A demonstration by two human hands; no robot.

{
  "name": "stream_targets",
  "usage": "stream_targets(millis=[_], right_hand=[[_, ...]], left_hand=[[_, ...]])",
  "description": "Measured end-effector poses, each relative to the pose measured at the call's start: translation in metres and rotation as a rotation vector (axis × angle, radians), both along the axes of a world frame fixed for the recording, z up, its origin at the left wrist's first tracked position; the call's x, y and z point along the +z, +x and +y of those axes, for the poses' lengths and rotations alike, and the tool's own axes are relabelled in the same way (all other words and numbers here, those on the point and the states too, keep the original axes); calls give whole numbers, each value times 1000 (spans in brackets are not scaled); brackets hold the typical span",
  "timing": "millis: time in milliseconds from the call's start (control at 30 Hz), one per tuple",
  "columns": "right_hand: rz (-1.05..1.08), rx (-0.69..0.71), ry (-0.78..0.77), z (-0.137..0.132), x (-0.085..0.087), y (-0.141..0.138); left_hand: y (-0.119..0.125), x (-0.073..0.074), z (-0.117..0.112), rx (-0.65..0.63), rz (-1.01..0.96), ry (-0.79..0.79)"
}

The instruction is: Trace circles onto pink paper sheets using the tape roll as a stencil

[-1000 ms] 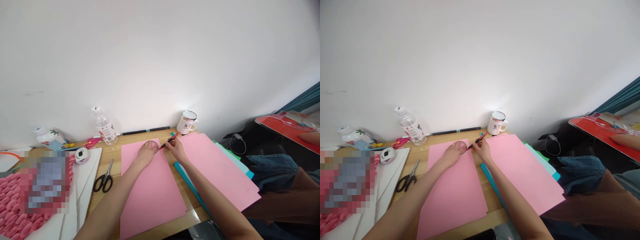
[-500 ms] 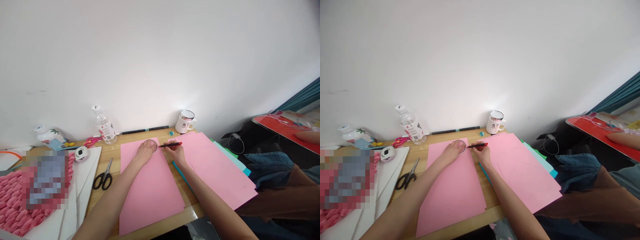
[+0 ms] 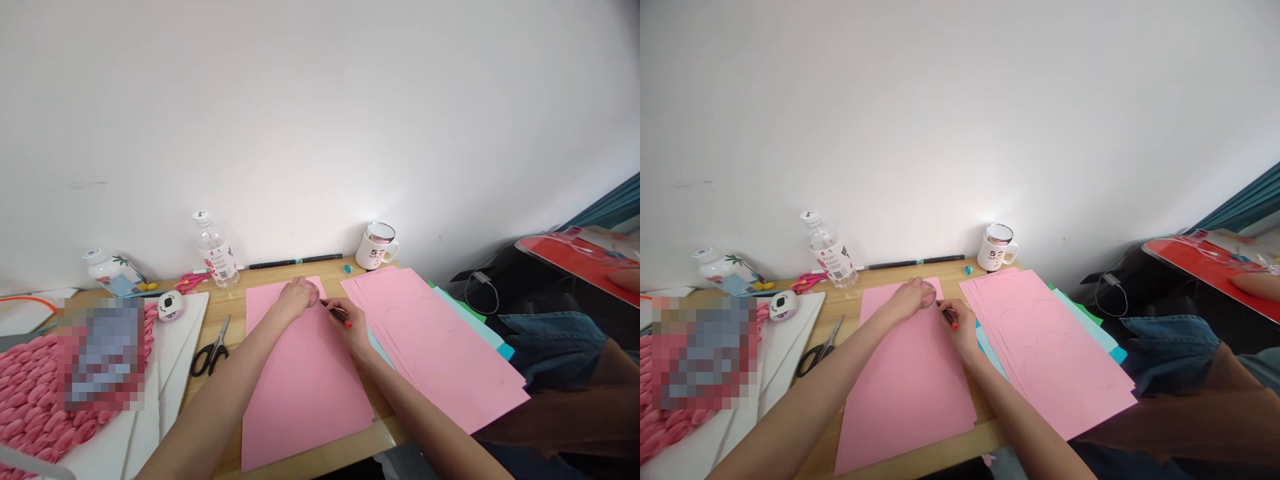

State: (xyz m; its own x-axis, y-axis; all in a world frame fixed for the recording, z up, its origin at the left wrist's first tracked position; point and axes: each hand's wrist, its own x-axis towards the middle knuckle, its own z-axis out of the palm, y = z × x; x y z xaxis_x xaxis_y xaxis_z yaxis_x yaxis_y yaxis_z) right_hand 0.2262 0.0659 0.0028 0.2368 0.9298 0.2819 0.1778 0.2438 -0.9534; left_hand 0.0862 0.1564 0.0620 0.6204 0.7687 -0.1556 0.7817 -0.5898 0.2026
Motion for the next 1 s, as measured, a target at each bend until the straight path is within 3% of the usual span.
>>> stream_targets(millis=[267, 467, 767, 1000], right_hand=[[-119, 48, 43, -15, -5, -18], [-322, 19, 128, -25, 7, -31], [-604, 190, 201, -23, 4, -34], [-699, 213, 140, -20, 20, -32]], left_hand=[[4, 7, 0, 9, 76, 7], [8, 8, 5, 32, 116, -6], [11, 9, 12, 25, 142, -15], [11, 13, 11, 19, 156, -16]])
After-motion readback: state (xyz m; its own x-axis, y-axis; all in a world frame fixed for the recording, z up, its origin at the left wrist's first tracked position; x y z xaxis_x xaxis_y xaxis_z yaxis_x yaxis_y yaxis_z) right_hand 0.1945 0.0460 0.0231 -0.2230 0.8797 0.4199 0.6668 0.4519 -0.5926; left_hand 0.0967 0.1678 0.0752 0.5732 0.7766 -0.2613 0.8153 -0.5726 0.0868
